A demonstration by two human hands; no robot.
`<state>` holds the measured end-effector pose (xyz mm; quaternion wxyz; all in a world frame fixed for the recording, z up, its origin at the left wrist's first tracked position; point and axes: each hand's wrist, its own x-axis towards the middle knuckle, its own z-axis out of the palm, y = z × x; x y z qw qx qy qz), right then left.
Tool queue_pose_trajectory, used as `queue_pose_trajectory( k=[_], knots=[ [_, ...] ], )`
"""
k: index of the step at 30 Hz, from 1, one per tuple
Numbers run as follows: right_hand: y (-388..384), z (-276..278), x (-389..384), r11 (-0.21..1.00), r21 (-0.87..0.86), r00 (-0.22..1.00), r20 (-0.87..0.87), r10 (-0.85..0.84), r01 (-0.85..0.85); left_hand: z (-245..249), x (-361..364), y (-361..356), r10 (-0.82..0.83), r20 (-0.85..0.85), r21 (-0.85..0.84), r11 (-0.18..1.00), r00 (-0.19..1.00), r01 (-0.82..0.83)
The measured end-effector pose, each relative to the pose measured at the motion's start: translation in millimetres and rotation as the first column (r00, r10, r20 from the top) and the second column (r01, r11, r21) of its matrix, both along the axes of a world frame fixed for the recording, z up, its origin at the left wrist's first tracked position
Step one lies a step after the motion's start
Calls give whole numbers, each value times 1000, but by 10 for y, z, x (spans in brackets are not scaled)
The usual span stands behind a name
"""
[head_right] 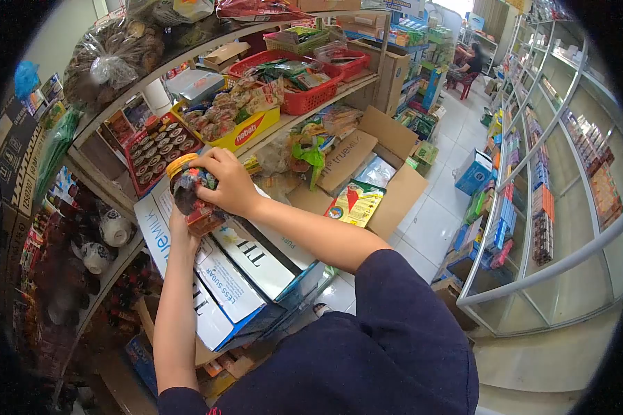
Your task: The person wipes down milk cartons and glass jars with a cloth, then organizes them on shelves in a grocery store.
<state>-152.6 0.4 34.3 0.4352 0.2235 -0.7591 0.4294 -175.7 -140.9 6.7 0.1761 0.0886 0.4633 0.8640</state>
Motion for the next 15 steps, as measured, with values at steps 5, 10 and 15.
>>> queue_pose_trajectory(
  k=[5,10,15],
  knots=[
    [58,-48,-210,996,-81,997,63,32,-26,-80,69,-16,-94,-42,64,993,995,96],
    [-3,8,-7,990,90,993,-15,113,-112,42,108,-63,-149,5,228,963,989,144],
    [-46,68,64,968,191,984,-37,176,-166,-18,44,-133,-196,63,342,926,978,164]
  ],
)
